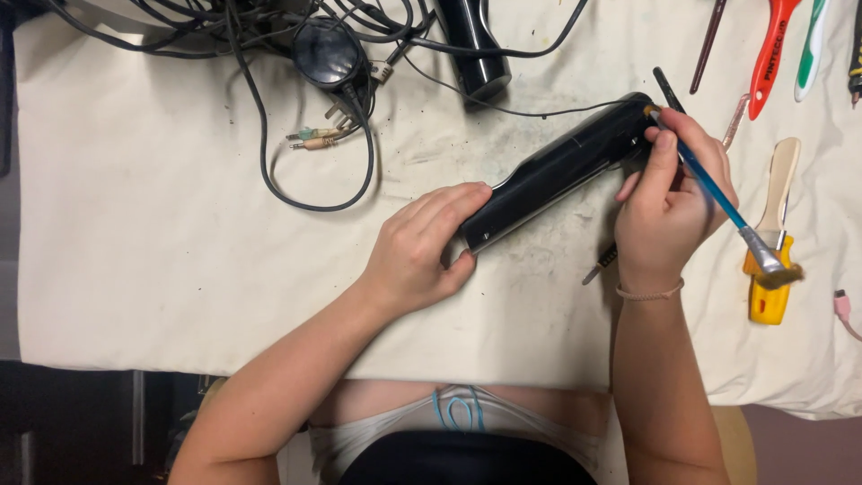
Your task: The person cleans a black cylindrical speaker using a small brush and a paintbrush, scrubbing the front grille, side ports, and rear surface. The person rotates the speaker to access different areas and finishes by briefly using a hairdryer on the speaker.
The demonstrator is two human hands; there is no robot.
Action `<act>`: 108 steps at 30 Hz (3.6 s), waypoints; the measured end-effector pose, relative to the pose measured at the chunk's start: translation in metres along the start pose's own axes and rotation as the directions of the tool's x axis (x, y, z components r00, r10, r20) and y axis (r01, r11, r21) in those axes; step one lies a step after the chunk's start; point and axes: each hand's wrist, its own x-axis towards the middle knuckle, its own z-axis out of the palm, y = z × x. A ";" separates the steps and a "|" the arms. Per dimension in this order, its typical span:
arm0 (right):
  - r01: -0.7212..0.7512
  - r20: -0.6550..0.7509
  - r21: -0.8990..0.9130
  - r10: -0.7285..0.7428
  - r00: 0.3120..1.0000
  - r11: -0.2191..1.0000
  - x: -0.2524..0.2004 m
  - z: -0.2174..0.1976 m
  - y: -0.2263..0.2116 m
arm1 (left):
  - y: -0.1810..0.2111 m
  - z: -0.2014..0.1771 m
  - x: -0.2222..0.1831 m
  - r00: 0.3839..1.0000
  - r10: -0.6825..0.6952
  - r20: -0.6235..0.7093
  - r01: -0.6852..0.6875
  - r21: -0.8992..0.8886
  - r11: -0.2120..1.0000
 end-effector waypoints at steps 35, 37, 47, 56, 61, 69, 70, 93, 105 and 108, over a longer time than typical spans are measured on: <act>-0.065 0.129 0.358 0.020 0.991 0.931 -0.028 0.025 0.024 | 0.003 -0.009 0.013 0.899 -0.433 -0.068 0.408 -0.226 0.884; -0.079 0.170 0.388 0.013 0.985 0.918 -0.030 0.027 0.013 | 0.002 -0.009 0.013 0.893 -0.445 -0.063 0.421 -0.229 0.878; -0.037 0.066 0.214 0.023 0.998 0.976 -0.016 0.016 0.029 | -0.001 -0.010 0.013 0.894 -0.446 -0.031 0.421 -0.282 0.862; 0.152 -0.041 0.046 -0.150 0.988 0.987 -0.006 0.016 0.021 | 0.001 -0.015 0.014 0.930 -0.368 0.006 0.361 -0.219 0.907; 0.166 -0.043 -0.007 -0.166 0.985 0.986 -0.005 0.018 0.014 | -0.002 -0.019 0.015 0.954 -0.299 0.021 0.299 -0.129 0.945; -0.045 -0.153 -0.268 0.003 0.988 0.963 -0.014 -0.051 0.038 | -0.007 -0.022 0.013 0.958 -0.275 0.080 0.282 -0.094 0.955; -0.046 -0.151 -0.272 0.005 0.988 0.961 -0.014 -0.069 0.049 | -0.005 -0.021 0.014 0.957 -0.277 0.082 0.285 -0.098 0.954; -0.056 -0.192 -0.130 0.030 0.981 0.990 0.007 -0.080 0.085 | -0.015 -0.024 0.011 0.977 -0.204 0.056 0.198 0.098 0.975; -0.147 -0.038 0.253 0.161 0.986 0.956 -0.003 -0.009 0.050 | -0.018 -0.022 0.015 0.975 -0.215 0.056 0.211 0.066 0.975; -0.174 0.041 0.309 0.169 0.985 0.935 -0.001 -0.009 0.060 | -0.018 -0.022 0.016 0.977 -0.203 0.062 0.199 0.053 0.978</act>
